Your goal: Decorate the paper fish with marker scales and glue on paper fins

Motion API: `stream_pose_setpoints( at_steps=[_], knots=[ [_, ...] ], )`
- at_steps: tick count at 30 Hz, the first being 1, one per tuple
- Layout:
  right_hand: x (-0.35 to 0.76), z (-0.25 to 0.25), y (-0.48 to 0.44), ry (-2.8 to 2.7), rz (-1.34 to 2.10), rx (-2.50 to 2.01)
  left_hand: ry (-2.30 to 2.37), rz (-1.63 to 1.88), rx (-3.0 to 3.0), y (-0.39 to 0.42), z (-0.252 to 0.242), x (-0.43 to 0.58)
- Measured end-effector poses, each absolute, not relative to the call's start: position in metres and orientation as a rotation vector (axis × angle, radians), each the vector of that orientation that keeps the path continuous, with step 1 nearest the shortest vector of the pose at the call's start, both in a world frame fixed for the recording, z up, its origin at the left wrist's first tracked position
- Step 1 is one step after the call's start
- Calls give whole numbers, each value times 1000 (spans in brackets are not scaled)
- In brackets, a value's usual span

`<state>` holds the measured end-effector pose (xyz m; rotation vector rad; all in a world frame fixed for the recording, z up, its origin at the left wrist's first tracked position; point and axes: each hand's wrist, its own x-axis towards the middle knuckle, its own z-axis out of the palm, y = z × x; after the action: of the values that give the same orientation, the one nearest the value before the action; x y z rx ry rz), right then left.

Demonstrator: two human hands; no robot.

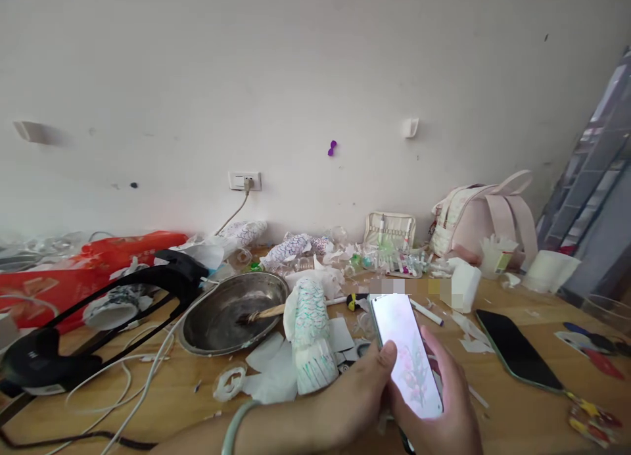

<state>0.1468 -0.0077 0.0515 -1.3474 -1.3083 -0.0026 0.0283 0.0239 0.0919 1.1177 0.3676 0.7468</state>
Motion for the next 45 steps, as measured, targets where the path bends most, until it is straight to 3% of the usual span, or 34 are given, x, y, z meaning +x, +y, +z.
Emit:
stream_pose_setpoints(
  at_steps=[2,8,11,16,26,45],
  knots=[
    [150,52,-17,-1339,-14,-1377,346,815,926,20,82,40],
    [187,34,-37,-1575,525,-1118,216,642,667,20,75,37],
    [188,21,-37,-1663,550,-1048,160,613,650,21,63,33],
    [150,12,-36,-1210,669,-1251,134,578,643,25,46,30],
    [153,-15,-29,-1385,844,-1022,261,548,633,28,38,21],
    [150,-6,-34,-1205,983,-919,338,566,605,26,36,20]
  ],
)
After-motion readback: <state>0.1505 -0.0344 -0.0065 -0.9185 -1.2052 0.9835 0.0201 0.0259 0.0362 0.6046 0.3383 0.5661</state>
